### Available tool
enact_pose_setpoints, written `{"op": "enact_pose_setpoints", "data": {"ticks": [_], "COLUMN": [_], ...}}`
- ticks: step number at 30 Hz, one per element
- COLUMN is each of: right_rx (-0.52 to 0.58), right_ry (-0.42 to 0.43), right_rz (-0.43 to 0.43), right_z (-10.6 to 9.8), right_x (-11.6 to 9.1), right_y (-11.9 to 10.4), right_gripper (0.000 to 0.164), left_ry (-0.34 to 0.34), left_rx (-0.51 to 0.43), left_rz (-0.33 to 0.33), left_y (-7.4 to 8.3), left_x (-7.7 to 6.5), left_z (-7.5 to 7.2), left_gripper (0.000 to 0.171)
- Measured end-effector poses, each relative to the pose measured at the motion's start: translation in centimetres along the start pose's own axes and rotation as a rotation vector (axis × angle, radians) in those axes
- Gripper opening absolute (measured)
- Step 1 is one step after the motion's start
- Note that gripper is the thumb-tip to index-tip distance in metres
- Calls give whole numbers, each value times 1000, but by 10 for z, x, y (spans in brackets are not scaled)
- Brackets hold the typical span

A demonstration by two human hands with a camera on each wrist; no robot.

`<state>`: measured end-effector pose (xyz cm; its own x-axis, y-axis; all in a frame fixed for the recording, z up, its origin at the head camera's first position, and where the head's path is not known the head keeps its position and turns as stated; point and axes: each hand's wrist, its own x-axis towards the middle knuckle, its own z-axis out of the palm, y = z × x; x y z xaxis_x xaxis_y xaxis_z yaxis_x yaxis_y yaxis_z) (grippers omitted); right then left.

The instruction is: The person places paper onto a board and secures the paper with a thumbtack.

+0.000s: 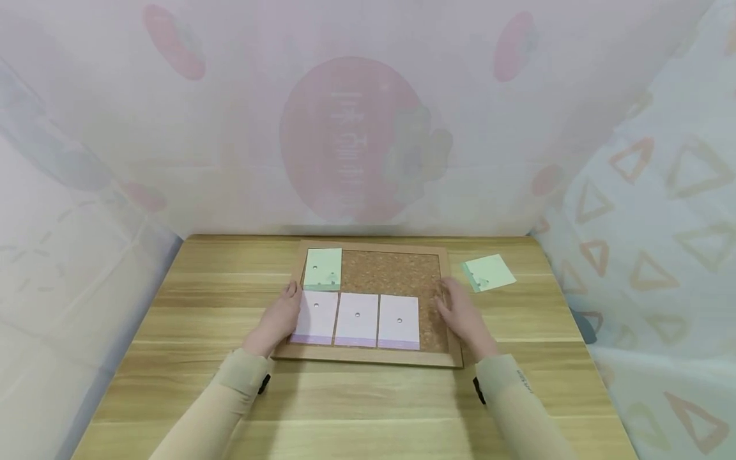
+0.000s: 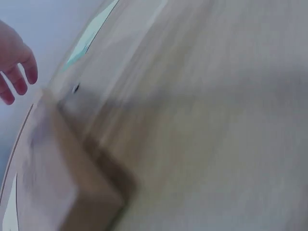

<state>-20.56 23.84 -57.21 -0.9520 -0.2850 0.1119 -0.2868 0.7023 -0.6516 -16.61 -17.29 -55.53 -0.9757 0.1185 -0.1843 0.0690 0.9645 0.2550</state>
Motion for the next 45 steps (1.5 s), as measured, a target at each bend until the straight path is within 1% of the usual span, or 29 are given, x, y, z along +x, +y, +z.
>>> {"op": "enact_pose_setpoints", "data": {"ticks": [2,5,9,12,16,19,21,24,26,29,31,34,35,36,38,39,41,43,45], "right_rx": [-6,-45,-67,-91,-137,-142,-144,-164,-183,-221,-237,-267,-274,-282,-303,-310,-310,-297,-276], "right_ry": [30,66,67,64,68,79,94,97,84,27,-15,-78,-95,-108,-127,-132,-134,-129,-137], "right_rz": [24,97,217,285,373,434,459,470,477,484,475,412,389,365,327,318,318,339,365], "right_z": [-7,-21,-39,-49,-56,-56,-57,-59,-60,-63,-65,-69,-70,-71,-73,-74,-75,-77,-78], "right_x": [5,12,14,13,10,10,11,15,17,20,21,21,22,23,24,24,24,24,23], "right_y": [8,23,44,57,74,85,89,92,95,98,99,98,98,98,97,97,96,95,93], "right_gripper": [48,49,53,56,66,77,80,80,81,88,94,97,97,96,93,92,90,91,95], "left_ry": [-16,-30,-40,-18,16,23,22,26,27,36,54,98,110,120,122,112,69,8,-66], "left_rx": [-14,-26,-43,-48,-22,1,13,33,42,43,29,8,-8,-13,-23,-24,-18,-15,-40], "left_rz": [-7,-13,-4,14,34,36,29,15,3,-6,-9,2,-6,-19,-65,-100,-174,-229,-269], "left_y": [-1,-4,-6,-6,-5,-5,-5,-4,-3,-3,-5,-12,-15,-18,-25,-29,-35,-40,-44], "left_x": [1,2,1,-1,-2,-2,-2,-1,0,1,2,1,1,0,-1,-1,-2,-2,0], "left_z": [-1,-2,-3,-3,-2,-1,-1,-1,-1,-2,-4,-6,-6,-6,-7,-6,-7,-8,-8], "left_gripper": [48,48,49,51,53,53,53,53,52,52,53,57,60,64,75,80,92,100,106]}}
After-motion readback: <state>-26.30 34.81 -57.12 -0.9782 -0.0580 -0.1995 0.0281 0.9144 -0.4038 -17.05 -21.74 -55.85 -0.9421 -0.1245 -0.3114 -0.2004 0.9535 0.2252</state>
